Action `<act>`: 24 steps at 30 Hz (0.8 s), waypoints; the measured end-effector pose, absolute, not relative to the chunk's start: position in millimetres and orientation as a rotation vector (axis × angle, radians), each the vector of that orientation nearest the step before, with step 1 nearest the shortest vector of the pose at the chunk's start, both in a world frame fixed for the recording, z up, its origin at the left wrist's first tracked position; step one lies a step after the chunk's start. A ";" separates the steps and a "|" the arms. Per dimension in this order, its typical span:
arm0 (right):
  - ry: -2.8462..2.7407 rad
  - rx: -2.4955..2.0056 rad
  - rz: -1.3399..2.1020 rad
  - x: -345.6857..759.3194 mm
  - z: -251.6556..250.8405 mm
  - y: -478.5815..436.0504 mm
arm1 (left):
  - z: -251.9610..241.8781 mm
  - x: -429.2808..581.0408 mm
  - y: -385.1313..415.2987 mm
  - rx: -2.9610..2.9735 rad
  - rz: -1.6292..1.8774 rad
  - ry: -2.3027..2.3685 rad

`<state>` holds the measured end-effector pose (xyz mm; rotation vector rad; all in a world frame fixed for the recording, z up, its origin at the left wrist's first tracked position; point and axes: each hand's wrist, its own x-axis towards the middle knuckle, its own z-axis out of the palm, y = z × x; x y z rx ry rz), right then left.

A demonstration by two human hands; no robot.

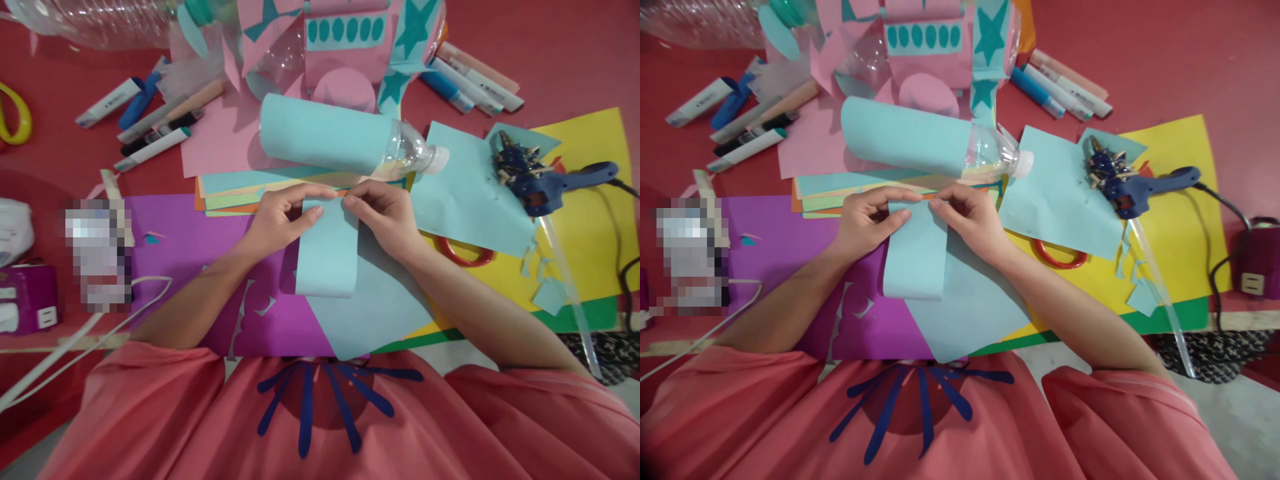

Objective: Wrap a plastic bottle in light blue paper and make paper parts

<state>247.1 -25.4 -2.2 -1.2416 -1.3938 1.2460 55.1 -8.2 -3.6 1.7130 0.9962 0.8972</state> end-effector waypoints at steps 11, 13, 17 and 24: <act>-1.530 -1.220 1.217 246.2 -1.9 -26.2 | -4.7 55.4 -6.7 1.743 0.805 0.912; -1.477 -1.250 1.159 247.3 -3.9 -25.9 | -5.0 55.5 -7.6 1.675 0.766 0.897; -1.316 -1.289 0.974 251.5 -9.4 -23.5 | -5.4 54.3 -7.9 1.584 0.716 0.855; -1.152 -1.329 0.722 256.9 -11.4 -20.6 | 0.5 41.7 6.2 1.655 0.718 0.858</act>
